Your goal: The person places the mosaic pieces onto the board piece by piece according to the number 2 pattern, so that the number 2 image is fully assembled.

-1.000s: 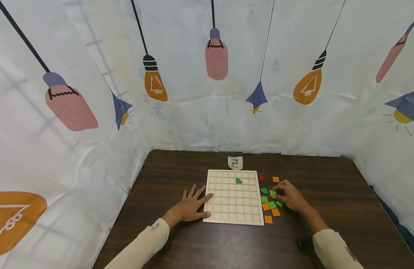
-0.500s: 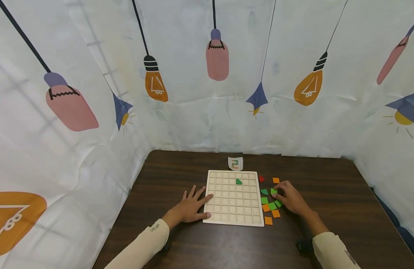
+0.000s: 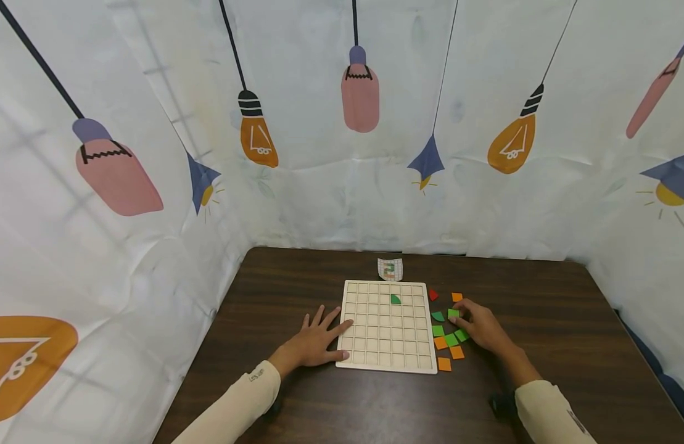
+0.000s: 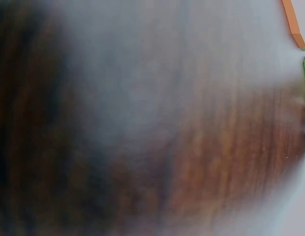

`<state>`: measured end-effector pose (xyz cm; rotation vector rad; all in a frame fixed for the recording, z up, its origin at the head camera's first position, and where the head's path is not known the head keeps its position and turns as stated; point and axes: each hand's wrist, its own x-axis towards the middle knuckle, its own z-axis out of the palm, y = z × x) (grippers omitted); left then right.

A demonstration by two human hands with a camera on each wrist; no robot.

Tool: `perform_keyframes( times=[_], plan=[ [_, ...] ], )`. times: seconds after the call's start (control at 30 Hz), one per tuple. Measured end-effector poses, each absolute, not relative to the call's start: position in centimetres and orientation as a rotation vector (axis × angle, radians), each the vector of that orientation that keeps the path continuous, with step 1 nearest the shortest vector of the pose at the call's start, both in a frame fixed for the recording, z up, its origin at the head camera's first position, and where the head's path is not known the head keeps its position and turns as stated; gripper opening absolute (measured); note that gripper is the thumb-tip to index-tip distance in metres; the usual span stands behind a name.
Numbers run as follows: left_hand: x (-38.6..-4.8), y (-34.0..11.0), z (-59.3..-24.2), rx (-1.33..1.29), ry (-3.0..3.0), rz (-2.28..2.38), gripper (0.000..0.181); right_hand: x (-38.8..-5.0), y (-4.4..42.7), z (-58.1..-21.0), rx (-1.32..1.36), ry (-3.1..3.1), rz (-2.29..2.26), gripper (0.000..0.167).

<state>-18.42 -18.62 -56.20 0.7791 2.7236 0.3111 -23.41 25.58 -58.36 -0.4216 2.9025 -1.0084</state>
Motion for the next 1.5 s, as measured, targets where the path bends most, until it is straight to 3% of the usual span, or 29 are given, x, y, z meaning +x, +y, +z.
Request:
perform_keyframes(
  times=[0.5, 0.83, 1.5],
  plan=[
    [-18.2, -18.8, -56.2, 0.784, 2.729, 0.315, 0.077, -23.1, 25.1, -58.1, -0.367, 2.885, -1.180, 0.026],
    [-18.2, -18.8, -56.3, 0.784, 2.726, 0.339, 0.076, -23.4, 24.5, -57.5, -0.276, 2.689, -1.406, 0.034],
    [-18.2, -18.6, -55.9, 0.771, 2.708, 0.362, 0.075, -24.4, 20.8, -56.2, -0.497, 2.572, -1.552, 0.039]
  ],
)
